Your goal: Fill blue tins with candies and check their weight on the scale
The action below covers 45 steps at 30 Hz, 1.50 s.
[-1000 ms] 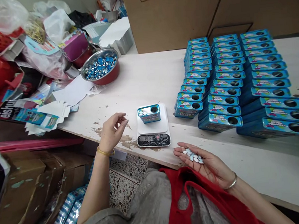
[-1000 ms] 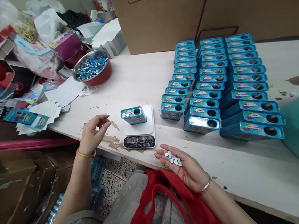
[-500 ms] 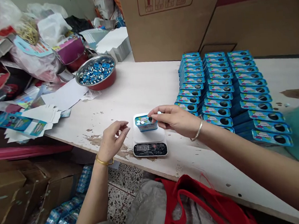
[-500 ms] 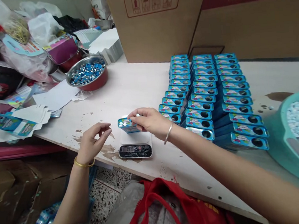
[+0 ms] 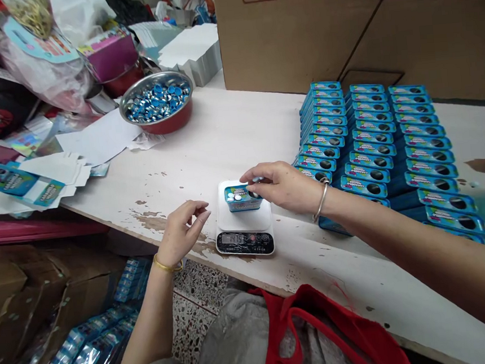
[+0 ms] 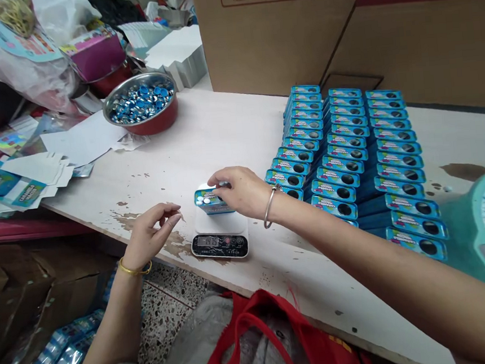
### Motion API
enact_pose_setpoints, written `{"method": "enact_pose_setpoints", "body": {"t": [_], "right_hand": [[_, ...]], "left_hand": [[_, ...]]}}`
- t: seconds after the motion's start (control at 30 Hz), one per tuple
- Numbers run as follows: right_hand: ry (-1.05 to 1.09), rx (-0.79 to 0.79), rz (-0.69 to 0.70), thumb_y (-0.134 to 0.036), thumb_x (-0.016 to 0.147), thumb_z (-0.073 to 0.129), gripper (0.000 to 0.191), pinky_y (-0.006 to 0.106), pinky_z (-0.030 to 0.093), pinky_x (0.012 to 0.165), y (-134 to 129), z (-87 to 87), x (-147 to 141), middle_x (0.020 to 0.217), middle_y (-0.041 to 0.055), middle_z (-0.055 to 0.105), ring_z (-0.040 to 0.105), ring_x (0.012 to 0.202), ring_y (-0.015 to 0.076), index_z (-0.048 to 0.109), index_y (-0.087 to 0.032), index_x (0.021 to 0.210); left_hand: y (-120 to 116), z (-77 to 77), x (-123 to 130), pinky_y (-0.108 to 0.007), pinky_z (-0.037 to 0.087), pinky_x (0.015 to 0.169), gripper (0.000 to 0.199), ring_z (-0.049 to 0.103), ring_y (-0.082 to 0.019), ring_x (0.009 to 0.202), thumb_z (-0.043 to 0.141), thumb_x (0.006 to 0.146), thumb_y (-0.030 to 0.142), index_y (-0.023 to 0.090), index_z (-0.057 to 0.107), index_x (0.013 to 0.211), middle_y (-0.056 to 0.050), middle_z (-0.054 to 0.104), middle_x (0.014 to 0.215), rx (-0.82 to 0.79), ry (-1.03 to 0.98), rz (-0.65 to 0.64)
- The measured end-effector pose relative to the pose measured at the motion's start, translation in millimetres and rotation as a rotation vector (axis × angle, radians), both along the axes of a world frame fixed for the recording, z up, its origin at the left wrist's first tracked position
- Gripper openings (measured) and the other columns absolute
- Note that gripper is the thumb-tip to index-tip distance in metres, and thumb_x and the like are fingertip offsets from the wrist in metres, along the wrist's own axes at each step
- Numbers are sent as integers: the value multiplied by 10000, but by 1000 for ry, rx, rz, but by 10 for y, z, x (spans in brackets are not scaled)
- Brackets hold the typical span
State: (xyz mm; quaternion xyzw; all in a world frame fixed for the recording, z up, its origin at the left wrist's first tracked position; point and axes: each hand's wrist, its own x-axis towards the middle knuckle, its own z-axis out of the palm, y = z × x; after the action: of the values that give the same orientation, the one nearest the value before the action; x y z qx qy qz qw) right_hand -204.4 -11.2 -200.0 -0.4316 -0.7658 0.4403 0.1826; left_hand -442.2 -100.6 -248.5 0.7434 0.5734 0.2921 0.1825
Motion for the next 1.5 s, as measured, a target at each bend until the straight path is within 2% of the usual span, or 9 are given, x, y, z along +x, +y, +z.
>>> {"method": "enact_pose_setpoints", "body": {"t": [0.13,0.23,0.4,0.5,0.67,0.97,1.17,1.33,1.5], "right_hand": [[62,-98,-21,-126,806,535,196,284,464,640,-16,20,-18,818,51,683,570,695,138,691,-153,920],[156,-217,-65,-131,796,550,201,265,418,516,-42,76,-6,748,35,663,490,533,95,686,-151,942],[398,-453,-193,-146,770,593,175,235,325,422,-76,169,132,783,41,656,406,454,49,667,-154,928],[437,-538,-248,-144,756,601,170,227,270,401,-91,185,254,813,52,650,395,449,39,665,-143,913],[436,-579,-256,-181,736,629,147,241,270,404,-117,137,330,828,49,654,382,458,51,681,-182,874],[454,-586,-184,-154,752,638,124,223,273,417,-113,65,126,725,25,638,386,461,42,670,-148,872],[389,-545,-176,-117,781,603,170,224,291,432,-97,5,55,517,-35,542,385,434,56,664,-132,939],[400,-560,-207,-122,761,629,228,232,314,429,-79,-2,23,797,51,680,404,452,43,667,-139,986],[469,-618,-212,-146,758,631,226,233,343,437,-75,21,18,939,77,695,414,463,37,664,-149,981]], "left_hand": [[-21,-81,6,-233,440,635,170,566,-120,784,538,885,285,177,589,1005,-41,630,897,-22,-28,10],[-39,-113,-2,-230,438,633,162,563,-117,768,540,882,291,178,593,985,-36,630,883,-29,-48,31],[-83,-168,-52,-228,441,636,177,565,-117,747,544,875,312,174,614,961,-39,643,869,-53,-87,115],[-118,-231,-78,-231,451,650,185,575,-118,741,551,868,325,172,625,942,-41,655,875,-74,-113,160],[-171,-305,-69,-232,463,659,201,591,-125,754,553,862,342,172,629,939,-44,664,886,-94,-142,175],[-212,-317,-55,-246,470,683,209,592,-127,760,545,868,345,170,625,950,-48,667,897,-117,-152,187],[-215,-325,-39,-240,469,672,202,590,-129,775,540,872,336,170,621,953,-50,661,911,-148,-145,184],[-211,-368,-37,-242,469,672,209,591,-131,769,547,867,343,171,625,957,-46,661,888,-142,-149,182],[-213,-403,-48,-243,467,684,209,591,-127,773,553,866,345,175,627,962,-40,660,888,-162,-157,189]]}}
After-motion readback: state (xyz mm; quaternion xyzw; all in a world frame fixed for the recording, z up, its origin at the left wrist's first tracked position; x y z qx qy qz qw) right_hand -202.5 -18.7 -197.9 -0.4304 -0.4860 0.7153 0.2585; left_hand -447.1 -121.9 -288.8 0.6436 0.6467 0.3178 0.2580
